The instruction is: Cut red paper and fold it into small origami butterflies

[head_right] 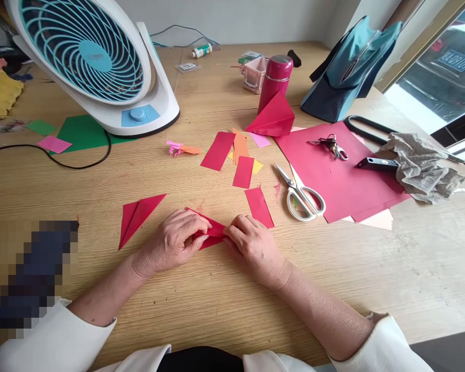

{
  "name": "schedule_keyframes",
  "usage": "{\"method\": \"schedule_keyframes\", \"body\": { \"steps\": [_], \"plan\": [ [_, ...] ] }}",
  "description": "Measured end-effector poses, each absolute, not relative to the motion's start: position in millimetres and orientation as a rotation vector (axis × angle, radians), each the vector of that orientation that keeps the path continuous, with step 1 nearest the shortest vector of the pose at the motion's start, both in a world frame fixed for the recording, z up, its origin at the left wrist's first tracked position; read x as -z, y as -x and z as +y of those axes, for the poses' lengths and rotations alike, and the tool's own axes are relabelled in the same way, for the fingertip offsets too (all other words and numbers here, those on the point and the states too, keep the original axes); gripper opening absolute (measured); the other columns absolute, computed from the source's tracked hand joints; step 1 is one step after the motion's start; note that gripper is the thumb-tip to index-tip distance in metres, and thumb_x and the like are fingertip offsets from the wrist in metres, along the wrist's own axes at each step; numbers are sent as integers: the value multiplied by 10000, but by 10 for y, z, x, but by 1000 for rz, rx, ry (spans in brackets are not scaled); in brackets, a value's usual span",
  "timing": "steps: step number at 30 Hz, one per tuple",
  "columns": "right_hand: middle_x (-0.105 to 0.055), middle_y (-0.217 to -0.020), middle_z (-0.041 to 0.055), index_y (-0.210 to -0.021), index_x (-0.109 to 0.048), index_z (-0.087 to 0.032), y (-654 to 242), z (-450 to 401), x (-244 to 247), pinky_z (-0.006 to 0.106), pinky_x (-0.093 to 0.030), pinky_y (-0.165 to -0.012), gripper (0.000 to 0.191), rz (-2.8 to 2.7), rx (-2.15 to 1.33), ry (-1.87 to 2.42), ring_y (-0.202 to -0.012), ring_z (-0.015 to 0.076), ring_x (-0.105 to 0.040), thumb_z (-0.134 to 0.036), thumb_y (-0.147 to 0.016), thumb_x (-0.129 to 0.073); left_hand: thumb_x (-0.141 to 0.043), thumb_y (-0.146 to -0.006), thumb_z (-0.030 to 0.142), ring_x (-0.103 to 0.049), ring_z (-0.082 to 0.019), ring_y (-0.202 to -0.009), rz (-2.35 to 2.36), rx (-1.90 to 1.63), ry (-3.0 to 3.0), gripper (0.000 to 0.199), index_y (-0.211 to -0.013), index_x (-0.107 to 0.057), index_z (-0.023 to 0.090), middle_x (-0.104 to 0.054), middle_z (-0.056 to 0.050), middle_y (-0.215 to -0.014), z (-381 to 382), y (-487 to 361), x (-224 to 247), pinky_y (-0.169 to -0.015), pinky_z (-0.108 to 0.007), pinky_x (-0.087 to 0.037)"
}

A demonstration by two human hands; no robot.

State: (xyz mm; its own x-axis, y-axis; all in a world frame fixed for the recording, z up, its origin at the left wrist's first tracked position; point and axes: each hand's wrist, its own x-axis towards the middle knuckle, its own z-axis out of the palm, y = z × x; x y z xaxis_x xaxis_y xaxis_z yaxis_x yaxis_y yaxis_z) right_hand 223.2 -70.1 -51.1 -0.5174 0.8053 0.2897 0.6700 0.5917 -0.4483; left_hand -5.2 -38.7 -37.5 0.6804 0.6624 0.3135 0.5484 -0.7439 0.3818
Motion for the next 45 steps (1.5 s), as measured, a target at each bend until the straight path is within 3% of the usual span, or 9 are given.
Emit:
{"method": "schedule_keyframes", "body": {
  "steps": [5,27,30,32,35,37,38,40,45],
  "plan": [
    [-602,-853,73,-899,-648,-164,-2229,-706,495,309,-457,-711,183,-2346,-373,1178,-770,185,-540,-181,-1001,-497,-542,-930,125,-624,-189,-889,972,-613,-2773,116,-948,-640,182,-698,-36,-936,-456,9,382,-830,-344,-462],
    [-567,-857,41,-913,-601,-197,-2314,-763,590,297,-436,-660,162,-2338,-484,1171,-734,165,-550,-189,-1014,-475,-548,-928,186,-635,-144,-724,1200,-656,-2523,256,-709,-681,190,-675,-8,-739,-672,-103,352,-733,-291,-497],
    [-557,-827,39,-865,-575,-195,-2309,-751,640,295,-436,-632,194,-2367,-407,1122,-703,164,-549,-201,-1019,-457,-550,-951,296,-688,-168,-855,1162,-733,-2477,196,-926,-721,203,-735,-31,-884,-586,-39,279,-813,-288,-530],
    [-551,-803,36,-827,-556,-195,-2294,-745,655,296,-440,-619,234,-2382,-345,1108,-681,162,-544,-198,-1024,-430,-478,-988,410,-628,-217,-1184,1197,-860,-2497,397,-1276,-618,176,-694,-111,-1240,-351,102,199,-1021,-334,-483],
    [-559,-798,40,-828,-555,-196,-2264,-741,655,302,-464,-622,234,-2380,-295,1114,-679,164,-550,-198,-1021,-421,-350,-996,544,-125,-311,-1548,1706,-822,-2520,717,-1576,-227,141,-236,-173,-1649,185,378,138,-1227,-520,-186],
    [-569,-806,44,-841,-559,-198,-2247,-739,647,308,-483,-633,215,-2369,-287,1124,-688,168,-560,-187,-1012,-431,-256,-1013,537,-26,-310,-1558,2030,-406,-2285,725,-1601,-104,141,-138,-176,-1670,508,509,184,-1225,-561,-137],
    [-572,-809,46,-842,-560,-198,-2241,-737,643,310,-489,-635,209,-2366,-284,1129,-692,170,-563,-179,-1008,-434,-262,-1013,526,-113,-330,-1548,2027,-307,-2240,707,-1594,-152,139,-210,-196,-1649,623,545,230,-1209,-583,-174],
    [-574,-805,47,-831,-555,-197,-2236,-731,634,312,-495,-632,213,-2366,-266,1131,-691,173,-565,-167,-1003,-432,-287,-1008,536,-222,-333,-1524,1997,-236,-2222,686,-1585,-212,173,-274,-186,-1629,745,566,335,-1197,-584,-214],
    [-576,-803,50,-815,-561,-194,-2239,-713,607,302,-489,-631,220,-2384,-207,1088,-697,174,-567,-159,-996,-440,-298,-1012,531,-137,-354,-1539,1983,-206,-2213,716,-1586,-189,117,-172,-195,-1652,705,509,427,-1212,-594,-157]
  ]
}}
